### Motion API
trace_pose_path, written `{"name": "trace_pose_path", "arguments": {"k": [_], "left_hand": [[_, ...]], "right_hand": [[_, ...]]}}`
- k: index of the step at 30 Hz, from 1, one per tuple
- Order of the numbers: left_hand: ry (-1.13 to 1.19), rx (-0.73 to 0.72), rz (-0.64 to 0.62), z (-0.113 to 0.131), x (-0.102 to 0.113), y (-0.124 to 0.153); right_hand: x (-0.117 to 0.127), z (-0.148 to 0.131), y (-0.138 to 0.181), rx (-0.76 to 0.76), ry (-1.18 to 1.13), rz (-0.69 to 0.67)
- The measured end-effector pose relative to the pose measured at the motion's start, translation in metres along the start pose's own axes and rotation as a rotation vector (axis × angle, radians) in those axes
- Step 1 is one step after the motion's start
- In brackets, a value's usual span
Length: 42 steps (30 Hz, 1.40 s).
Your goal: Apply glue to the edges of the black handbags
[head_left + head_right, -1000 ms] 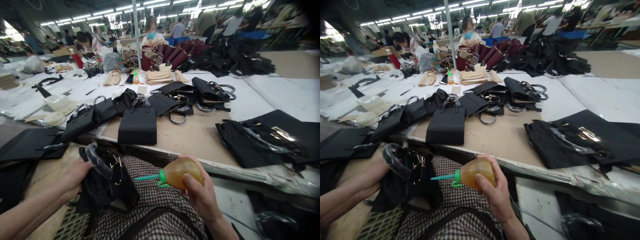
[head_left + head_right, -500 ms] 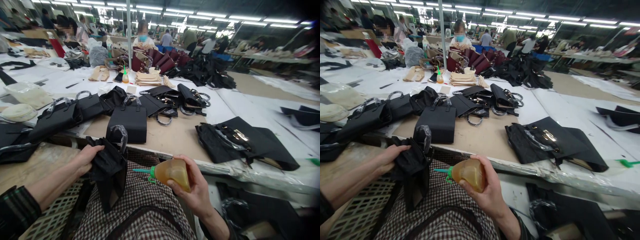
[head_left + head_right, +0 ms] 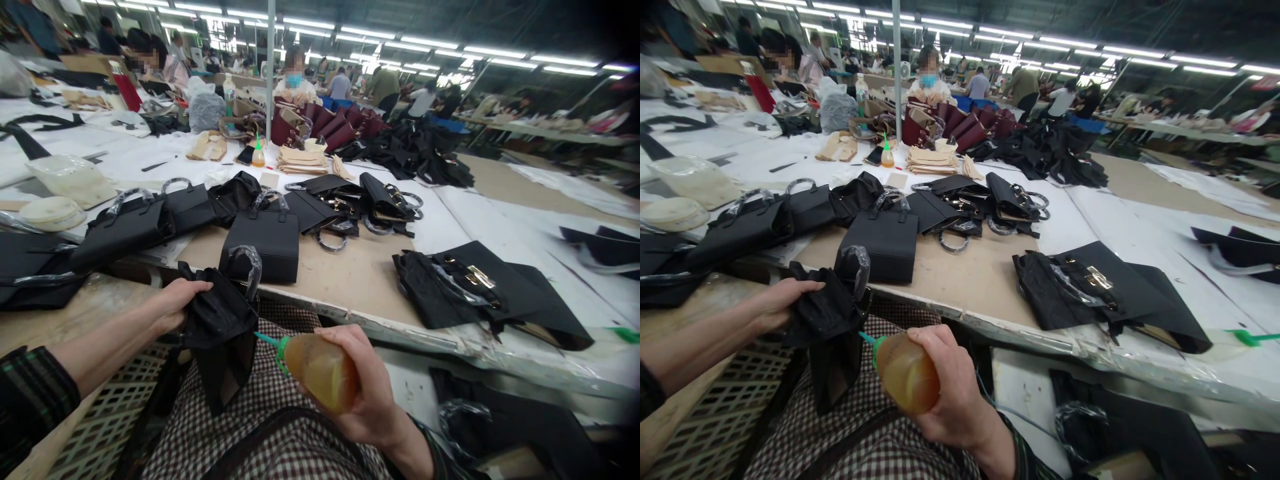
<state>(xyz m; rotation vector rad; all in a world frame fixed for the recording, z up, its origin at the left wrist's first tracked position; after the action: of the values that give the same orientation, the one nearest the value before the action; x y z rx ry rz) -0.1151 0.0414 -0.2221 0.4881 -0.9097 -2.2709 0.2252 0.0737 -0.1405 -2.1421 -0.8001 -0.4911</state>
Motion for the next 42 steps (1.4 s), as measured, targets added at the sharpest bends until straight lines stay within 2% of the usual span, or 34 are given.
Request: {"name": "trace_pose_path", "arguments": {"k": [6,11,19,24,29,38,42], "left_hand": [[-0.014,0.04,-0.003,0.001,-0.004,0.004],[-0.015,0.048,0.007,0.0,-0.004,0.005],[0.002,0.045,-0.003,0.0,-0.007,0.008],[0.016,0.034,-0.004,-0.001,-0.01,0.007],[0.013,0.02,-0.004,-0.002,-0.012,0.008],[-0.021,0.005,0.01,-0.003,-0.012,0.007],[-0.038,0.007,0.012,-0.003,-0.012,0.007]], "right_hand": [[-0.007,-0.002,0.001,0.12,0.013,-0.028],[-0.005,-0.004,0.002,0.1,0.029,0.093],[0.001,0.0,0.014,0.046,0.09,0.193],[0.001,0.003,0.02,0.088,0.116,0.138],[0.0,0.001,0.015,0.221,0.136,0.06],[-0.007,-0.004,0.006,0.122,0.115,-0.065],[-0.008,-0.003,0.01,0.133,0.119,-0.034]]}}
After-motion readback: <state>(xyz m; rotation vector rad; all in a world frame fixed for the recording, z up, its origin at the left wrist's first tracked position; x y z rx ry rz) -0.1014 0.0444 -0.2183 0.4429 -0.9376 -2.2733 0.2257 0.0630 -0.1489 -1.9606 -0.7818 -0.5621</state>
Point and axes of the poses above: each hand's wrist, its own y-axis away from the middle knuckle, its own x-axis out of the back of the hand, z = x × y, the point moved 6 cm from there along -y, towards the middle knuckle, and after that the axes turned 5 degrees about -z, right-handed, at the moved point
